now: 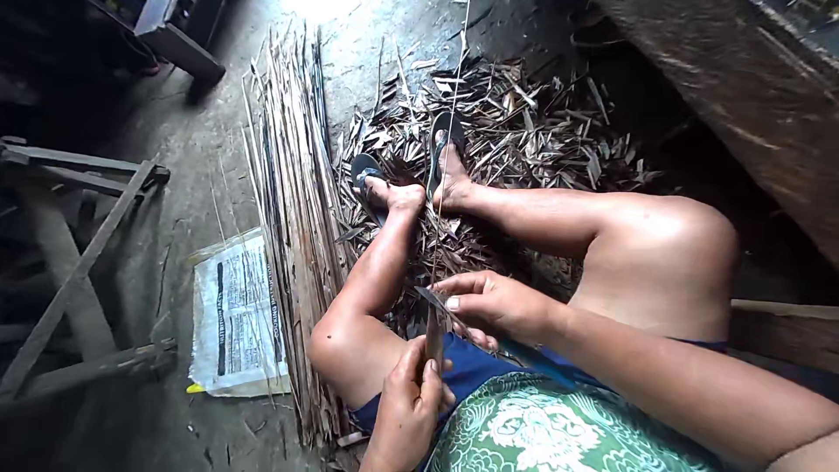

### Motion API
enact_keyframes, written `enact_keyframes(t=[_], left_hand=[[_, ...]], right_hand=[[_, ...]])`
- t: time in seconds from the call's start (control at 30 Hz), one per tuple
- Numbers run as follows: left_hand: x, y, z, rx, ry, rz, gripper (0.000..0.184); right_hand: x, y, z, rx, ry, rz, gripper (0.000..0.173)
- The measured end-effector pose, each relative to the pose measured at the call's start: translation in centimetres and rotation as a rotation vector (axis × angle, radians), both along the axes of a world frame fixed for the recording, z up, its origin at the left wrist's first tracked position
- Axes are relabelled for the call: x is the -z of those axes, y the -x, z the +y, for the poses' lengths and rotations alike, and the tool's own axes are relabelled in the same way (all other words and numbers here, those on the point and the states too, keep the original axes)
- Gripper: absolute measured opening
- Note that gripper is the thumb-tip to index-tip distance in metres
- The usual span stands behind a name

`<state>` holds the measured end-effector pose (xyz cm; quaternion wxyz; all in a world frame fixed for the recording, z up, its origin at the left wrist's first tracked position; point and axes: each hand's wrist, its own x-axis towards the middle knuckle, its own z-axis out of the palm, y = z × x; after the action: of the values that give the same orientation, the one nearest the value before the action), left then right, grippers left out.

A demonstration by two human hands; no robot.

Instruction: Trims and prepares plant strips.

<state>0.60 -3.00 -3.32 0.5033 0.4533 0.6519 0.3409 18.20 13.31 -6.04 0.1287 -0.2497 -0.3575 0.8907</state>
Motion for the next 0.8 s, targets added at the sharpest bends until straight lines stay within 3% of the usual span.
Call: enact_keyframes(t=[0.23,0.43,0.53,0.7,0.8], left_hand=[[-0.2,1.2,-1.8,0.051,-0.049,0.037,0.041],[0.3,1.2,-1.2,0.046,-0.131,0.142,0.044],[0.3,1.3,-1.4,0.085,-0.207,0.288,0.046],[-0.4,1.3,-1.6,0.092,-0.257,0.345,0.044],[-0.8,1.0,-1.3,0.066,-0.233,0.341,0.045]], right_hand=[[-0.5,-0.6,4.5,0.23,0.014,-0.139,0.031],[-0.6,-0.3,-0.5,0.012,0.057,-0.014,0.036],[-1.4,-1.1,0.7,0.06,0.015,-0.053,0.035],[-1.5,-1.8,4.3,0.053,-0.021,-0.002,0.034],[-1.6,-1.3,3.5,0.024,-0.061,0.007,0.036]])
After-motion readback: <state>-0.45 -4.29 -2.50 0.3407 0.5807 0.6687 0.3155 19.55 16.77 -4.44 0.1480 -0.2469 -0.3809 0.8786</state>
